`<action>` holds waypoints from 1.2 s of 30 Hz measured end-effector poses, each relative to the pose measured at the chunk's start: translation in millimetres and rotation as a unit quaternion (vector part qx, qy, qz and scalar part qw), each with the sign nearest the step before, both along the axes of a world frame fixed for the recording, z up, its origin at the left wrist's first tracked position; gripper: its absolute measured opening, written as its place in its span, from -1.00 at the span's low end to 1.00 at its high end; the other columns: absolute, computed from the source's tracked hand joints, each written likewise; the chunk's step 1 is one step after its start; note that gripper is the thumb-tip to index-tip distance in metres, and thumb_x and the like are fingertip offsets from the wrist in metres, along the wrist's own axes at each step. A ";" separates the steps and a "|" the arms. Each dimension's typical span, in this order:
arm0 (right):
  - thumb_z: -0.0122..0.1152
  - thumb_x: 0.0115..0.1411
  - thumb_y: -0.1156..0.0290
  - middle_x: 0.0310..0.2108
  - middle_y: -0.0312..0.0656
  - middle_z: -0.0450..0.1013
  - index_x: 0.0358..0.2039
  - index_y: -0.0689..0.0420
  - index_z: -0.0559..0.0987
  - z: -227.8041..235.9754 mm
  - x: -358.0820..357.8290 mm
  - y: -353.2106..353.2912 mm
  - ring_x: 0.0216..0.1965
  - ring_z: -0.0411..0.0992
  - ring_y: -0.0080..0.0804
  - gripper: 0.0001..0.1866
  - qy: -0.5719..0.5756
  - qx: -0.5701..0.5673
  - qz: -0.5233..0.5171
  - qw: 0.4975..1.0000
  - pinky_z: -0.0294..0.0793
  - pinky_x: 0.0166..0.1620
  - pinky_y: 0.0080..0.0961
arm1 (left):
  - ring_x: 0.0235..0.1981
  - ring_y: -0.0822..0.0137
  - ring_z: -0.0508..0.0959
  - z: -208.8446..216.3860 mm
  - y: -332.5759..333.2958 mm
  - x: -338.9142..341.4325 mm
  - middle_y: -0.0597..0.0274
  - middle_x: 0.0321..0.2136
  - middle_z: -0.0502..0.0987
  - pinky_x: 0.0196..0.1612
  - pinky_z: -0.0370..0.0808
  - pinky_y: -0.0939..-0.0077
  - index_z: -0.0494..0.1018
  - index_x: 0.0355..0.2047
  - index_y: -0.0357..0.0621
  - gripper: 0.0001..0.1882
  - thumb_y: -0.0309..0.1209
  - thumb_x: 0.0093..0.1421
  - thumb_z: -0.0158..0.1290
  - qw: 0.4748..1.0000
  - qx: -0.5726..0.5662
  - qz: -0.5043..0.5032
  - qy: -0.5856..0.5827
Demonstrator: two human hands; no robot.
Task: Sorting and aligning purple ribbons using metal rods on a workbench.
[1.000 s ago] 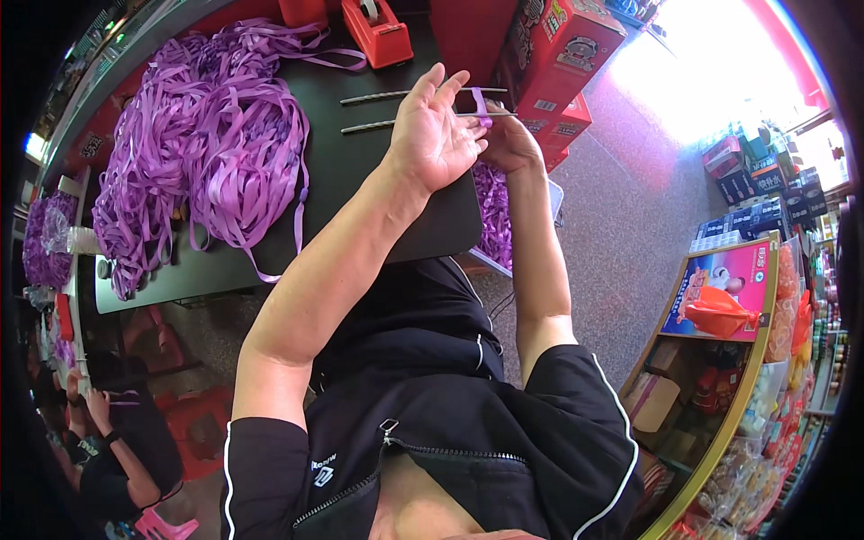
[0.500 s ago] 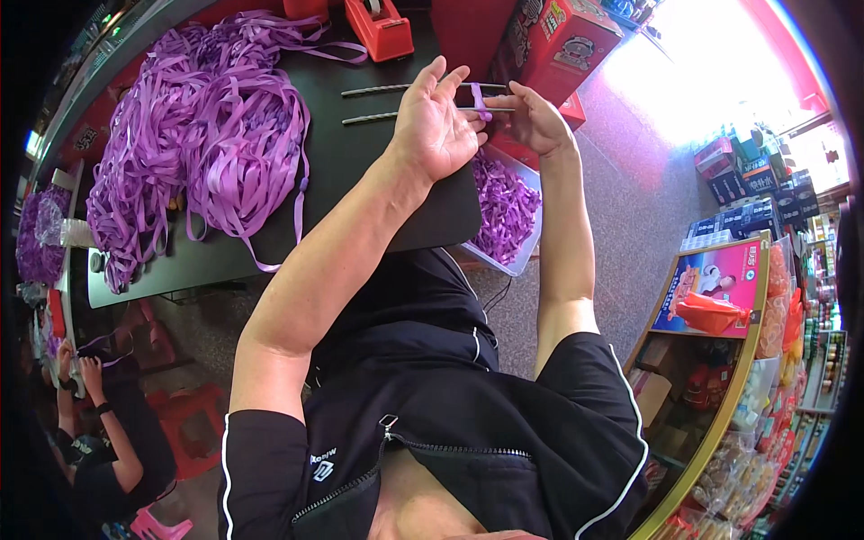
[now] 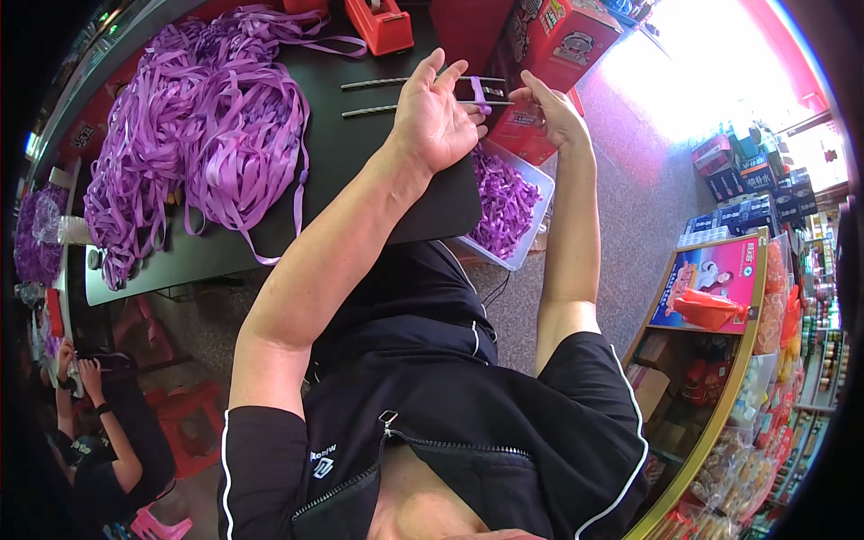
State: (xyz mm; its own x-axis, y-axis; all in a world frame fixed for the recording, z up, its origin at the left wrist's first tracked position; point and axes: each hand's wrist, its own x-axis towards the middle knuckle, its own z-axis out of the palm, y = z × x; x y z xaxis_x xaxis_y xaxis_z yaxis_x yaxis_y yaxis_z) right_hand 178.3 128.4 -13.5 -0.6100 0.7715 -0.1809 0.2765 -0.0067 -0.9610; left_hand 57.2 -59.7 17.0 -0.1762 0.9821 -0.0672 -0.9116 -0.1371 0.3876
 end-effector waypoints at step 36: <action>0.28 0.08 0.47 -0.38 -0.29 0.51 -0.26 0.06 0.53 -98.8 -72.4 -35.0 -0.34 0.52 -0.50 -0.81 0.438 -0.493 0.205 0.723 0.58 -0.31 -0.51 | 0.31 -0.16 -0.54 -1.3 0.5 0.5 -0.40 0.24 -0.60 0.30 -0.52 0.04 -0.35 0.34 0.00 -0.03 0.17 0.15 -0.13 1.000 0.006 0.021 -0.008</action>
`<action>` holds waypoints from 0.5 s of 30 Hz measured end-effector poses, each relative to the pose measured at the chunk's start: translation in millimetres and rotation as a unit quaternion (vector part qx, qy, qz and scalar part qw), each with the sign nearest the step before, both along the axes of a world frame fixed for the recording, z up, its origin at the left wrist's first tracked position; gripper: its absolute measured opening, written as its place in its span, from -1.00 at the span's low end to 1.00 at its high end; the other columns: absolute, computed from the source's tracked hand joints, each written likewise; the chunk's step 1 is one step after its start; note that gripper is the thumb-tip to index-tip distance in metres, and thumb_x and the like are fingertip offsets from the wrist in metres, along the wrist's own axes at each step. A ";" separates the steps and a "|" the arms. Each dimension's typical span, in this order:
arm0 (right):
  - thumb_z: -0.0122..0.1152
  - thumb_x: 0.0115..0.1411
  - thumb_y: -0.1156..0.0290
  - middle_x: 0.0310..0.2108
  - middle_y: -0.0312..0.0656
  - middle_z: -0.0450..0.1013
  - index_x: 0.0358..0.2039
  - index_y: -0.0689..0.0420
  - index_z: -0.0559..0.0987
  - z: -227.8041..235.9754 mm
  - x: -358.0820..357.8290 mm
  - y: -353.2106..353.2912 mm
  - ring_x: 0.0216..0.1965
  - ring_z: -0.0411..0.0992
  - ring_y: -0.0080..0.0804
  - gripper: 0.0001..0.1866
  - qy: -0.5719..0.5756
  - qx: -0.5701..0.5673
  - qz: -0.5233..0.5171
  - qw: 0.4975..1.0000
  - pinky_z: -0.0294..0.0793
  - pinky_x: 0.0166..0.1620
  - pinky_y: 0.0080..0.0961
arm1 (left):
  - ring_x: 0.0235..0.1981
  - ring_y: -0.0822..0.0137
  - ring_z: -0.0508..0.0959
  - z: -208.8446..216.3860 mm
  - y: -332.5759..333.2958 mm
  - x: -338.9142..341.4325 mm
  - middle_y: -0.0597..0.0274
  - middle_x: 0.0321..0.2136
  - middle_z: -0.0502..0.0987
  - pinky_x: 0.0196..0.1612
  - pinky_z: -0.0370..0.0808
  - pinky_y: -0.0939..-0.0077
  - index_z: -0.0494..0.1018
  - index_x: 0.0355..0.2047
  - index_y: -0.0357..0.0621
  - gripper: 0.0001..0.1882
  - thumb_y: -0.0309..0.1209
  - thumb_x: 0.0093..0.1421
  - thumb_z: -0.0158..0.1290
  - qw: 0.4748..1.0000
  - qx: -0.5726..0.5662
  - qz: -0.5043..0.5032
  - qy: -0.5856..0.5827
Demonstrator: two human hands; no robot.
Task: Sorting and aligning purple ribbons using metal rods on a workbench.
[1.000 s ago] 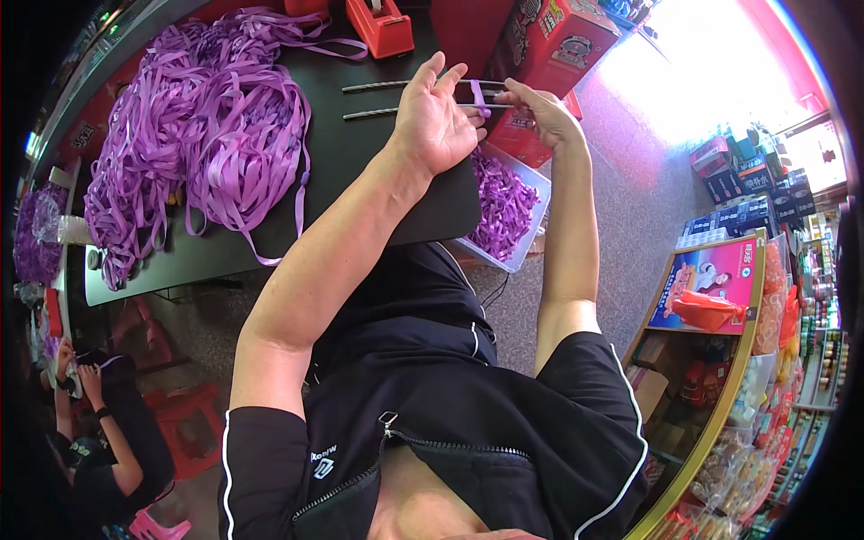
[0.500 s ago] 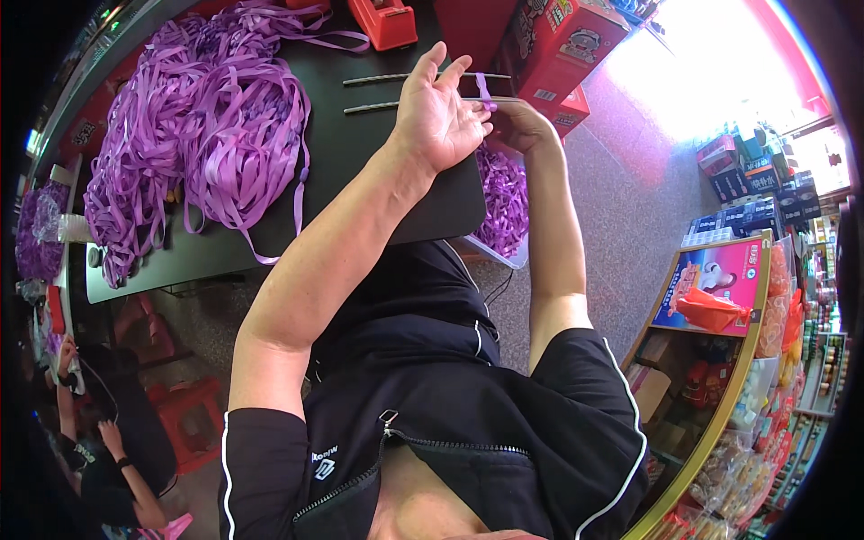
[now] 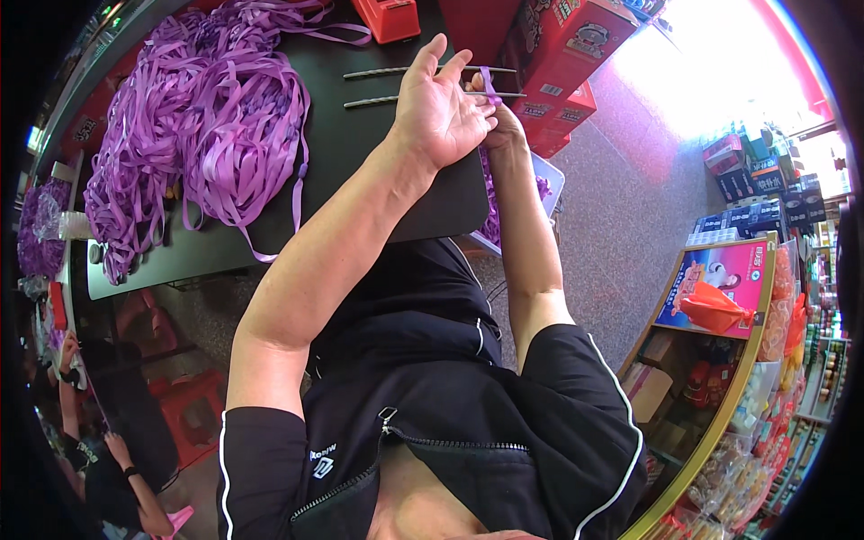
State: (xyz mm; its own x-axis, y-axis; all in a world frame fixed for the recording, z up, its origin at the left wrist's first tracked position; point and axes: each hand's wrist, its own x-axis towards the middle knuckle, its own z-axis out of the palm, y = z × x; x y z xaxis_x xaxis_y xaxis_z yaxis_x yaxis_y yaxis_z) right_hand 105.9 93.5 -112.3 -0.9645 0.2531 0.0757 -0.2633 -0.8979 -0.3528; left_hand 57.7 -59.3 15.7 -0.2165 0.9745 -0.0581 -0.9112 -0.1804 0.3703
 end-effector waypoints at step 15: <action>0.24 0.07 0.09 -0.57 -0.27 0.44 -0.51 0.13 0.58 97.8 53.7 -20.7 -0.49 0.41 -0.45 -0.67 -0.374 0.546 -0.412 0.626 0.37 -0.33 -0.51 | 0.32 -0.16 -0.49 0.5 -1.7 -0.1 -0.42 0.25 -0.54 0.30 -0.52 0.05 -0.39 0.34 0.12 0.00 0.22 0.12 -0.10 1.000 0.003 -0.007 0.013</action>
